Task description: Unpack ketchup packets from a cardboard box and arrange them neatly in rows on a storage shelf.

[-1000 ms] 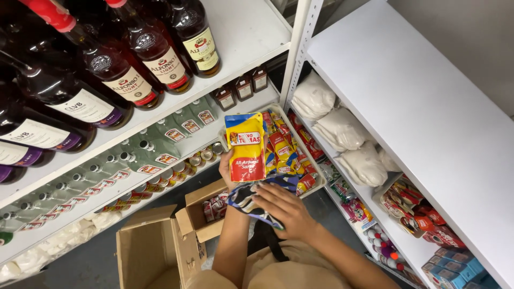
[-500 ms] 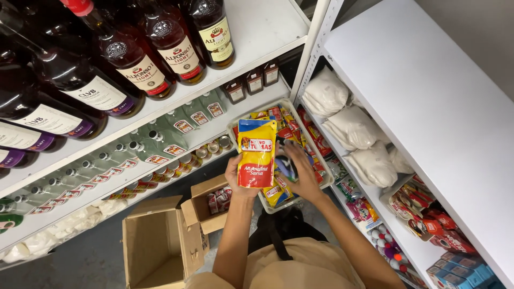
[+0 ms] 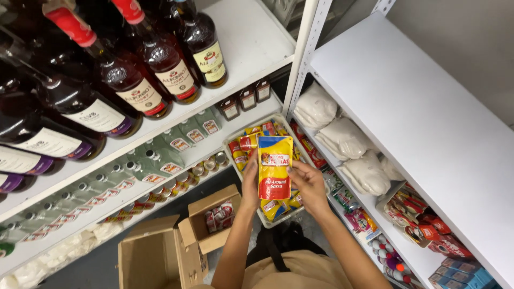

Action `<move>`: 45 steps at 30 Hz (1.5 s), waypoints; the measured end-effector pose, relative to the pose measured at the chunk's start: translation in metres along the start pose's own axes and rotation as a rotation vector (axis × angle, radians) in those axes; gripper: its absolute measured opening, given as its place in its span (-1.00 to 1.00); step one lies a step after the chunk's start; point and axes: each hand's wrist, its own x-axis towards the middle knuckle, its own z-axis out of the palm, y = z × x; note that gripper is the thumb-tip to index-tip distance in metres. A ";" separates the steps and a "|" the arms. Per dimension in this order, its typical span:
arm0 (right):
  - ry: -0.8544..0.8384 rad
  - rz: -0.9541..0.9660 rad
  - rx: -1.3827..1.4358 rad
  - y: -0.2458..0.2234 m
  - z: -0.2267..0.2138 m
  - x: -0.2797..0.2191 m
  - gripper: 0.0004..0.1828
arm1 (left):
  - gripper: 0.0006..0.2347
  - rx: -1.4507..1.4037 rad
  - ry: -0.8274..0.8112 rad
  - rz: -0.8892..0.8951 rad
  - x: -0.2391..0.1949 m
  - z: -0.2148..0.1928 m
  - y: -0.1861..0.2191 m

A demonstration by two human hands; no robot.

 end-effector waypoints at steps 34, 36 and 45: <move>0.655 -0.980 -0.682 -0.435 -0.067 -0.075 -0.82 | -0.91 0.558 -0.531 1.357 0.085 0.422 0.168; 0.684 -0.987 -0.674 -0.445 -0.080 -0.066 -0.81 | -0.92 0.578 -0.680 1.245 0.092 0.426 0.148; 0.802 -1.011 -0.751 -0.441 -0.095 -0.043 -0.77 | -0.89 0.605 -0.704 1.237 0.112 0.426 0.097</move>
